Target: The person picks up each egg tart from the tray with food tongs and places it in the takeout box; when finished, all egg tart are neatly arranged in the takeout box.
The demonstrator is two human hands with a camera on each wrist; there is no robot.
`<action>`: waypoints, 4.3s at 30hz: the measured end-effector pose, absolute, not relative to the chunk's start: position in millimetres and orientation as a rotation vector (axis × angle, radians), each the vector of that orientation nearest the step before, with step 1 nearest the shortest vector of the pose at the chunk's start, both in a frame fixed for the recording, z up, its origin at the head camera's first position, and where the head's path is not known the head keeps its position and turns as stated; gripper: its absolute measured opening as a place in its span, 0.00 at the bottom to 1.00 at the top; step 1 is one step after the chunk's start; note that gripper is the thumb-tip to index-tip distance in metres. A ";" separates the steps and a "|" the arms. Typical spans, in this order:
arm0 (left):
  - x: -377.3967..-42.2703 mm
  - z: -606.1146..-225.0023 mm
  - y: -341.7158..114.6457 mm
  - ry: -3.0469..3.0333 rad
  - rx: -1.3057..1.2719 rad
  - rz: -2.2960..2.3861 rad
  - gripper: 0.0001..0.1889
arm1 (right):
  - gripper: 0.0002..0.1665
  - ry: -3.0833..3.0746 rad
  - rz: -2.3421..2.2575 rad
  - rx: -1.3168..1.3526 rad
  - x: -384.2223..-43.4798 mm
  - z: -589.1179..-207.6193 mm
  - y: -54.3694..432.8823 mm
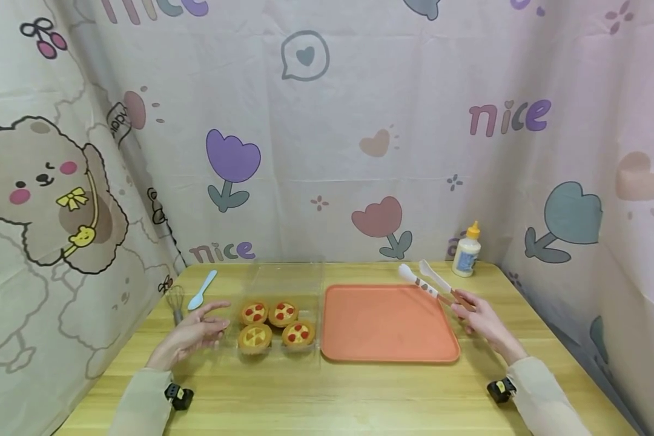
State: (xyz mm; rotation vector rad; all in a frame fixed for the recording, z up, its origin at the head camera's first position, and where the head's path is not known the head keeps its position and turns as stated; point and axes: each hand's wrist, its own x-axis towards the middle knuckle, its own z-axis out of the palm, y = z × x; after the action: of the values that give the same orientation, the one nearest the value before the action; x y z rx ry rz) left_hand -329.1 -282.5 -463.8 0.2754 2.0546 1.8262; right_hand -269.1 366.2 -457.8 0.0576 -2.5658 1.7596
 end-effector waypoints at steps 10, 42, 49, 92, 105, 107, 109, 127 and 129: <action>-328.5 -463.7 -283.2 2.057 0.258 1.832 0.39 | 0.39 -2.590 1.705 0.030 -263.5 -456.9 372.2; -326.2 -462.8 -282.5 2.077 0.271 1.839 0.39 | 0.42 -2.729 1.945 0.021 -267.1 -459.9 426.6; -326.0 -463.8 -280.8 2.046 0.257 1.855 0.39 | 0.41 -2.935 1.813 0.088 -270.2 -457.1 435.4; -327.4 -464.1 -281.5 2.038 0.235 1.848 0.40 | 0.36 -2.921 1.378 0.223 -267.8 -467.1 443.8; -333.5 -450.1 -283.4 2.235 0.271 1.703 0.37 | 0.33 -2.890 1.593 0.370 -286.5 -440.3 381.5; -336.1 -447.0 -281.3 2.277 0.244 1.699 0.35 | 0.33 -2.876 1.644 0.405 -290.5 -440.5 368.9; -339.0 -444.4 -278.3 2.299 0.213 1.711 0.33 | 0.33 -2.869 1.674 0.433 -294.5 -442.4 355.5; -368.8 -445.0 -266.3 2.567 0.241 1.735 0.24 | 0.27 -2.829 1.861 0.501 -331.5 -447.0 222.0; -373.8 -445.2 -265.5 2.578 0.264 1.752 0.24 | 0.26 -2.821 1.848 0.516 -337.1 -447.4 209.7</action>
State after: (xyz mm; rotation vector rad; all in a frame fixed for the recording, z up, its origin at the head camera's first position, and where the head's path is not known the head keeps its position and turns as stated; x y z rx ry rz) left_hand -373.8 -265.5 -445.2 0.2641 2.5782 1.7516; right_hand -337.1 209.7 -447.4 0.5157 -2.8213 1.8485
